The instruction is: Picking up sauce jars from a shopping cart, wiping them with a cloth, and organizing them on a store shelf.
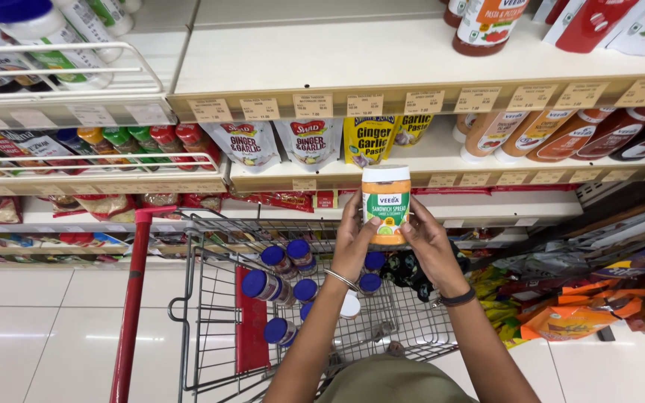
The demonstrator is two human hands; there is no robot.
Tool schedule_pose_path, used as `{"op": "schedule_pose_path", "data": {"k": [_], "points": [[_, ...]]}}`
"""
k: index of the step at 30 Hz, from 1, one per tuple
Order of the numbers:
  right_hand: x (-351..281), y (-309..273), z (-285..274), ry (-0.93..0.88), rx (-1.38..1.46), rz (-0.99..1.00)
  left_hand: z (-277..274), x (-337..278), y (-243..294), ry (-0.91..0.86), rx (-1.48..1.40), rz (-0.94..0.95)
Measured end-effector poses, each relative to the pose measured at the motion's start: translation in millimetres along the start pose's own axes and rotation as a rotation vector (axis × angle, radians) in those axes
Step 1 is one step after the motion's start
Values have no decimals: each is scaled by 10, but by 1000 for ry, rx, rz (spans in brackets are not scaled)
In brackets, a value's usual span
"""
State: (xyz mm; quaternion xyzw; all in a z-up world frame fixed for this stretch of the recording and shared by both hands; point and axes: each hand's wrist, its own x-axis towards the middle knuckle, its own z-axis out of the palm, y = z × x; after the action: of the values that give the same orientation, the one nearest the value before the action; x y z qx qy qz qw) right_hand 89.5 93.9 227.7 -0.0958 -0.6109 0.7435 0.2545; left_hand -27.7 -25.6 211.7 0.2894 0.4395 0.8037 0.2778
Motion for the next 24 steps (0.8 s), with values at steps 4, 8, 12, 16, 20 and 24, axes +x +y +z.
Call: {"op": "schedule_pose_path", "data": {"k": [4,8,12,16,20,24], "points": [[214,-127,27,-51,-59,-171,-7,187,197,-24,96,110],[505,-437,116,-29,-214,-240,20,467,535,-94,162,128],[803,-952,289,65,-334,-228,114,814,1026,-133,410,230],[1156,-1279,198,7,-443,-500,230,1233,1398,-96,780,366],[1427,-1604,201,14,-451,-546,464,1559,1698,-177,677,445],[1691,-1570,160,1,-433,-627,539,1715,1655,-104,631,561]]}}
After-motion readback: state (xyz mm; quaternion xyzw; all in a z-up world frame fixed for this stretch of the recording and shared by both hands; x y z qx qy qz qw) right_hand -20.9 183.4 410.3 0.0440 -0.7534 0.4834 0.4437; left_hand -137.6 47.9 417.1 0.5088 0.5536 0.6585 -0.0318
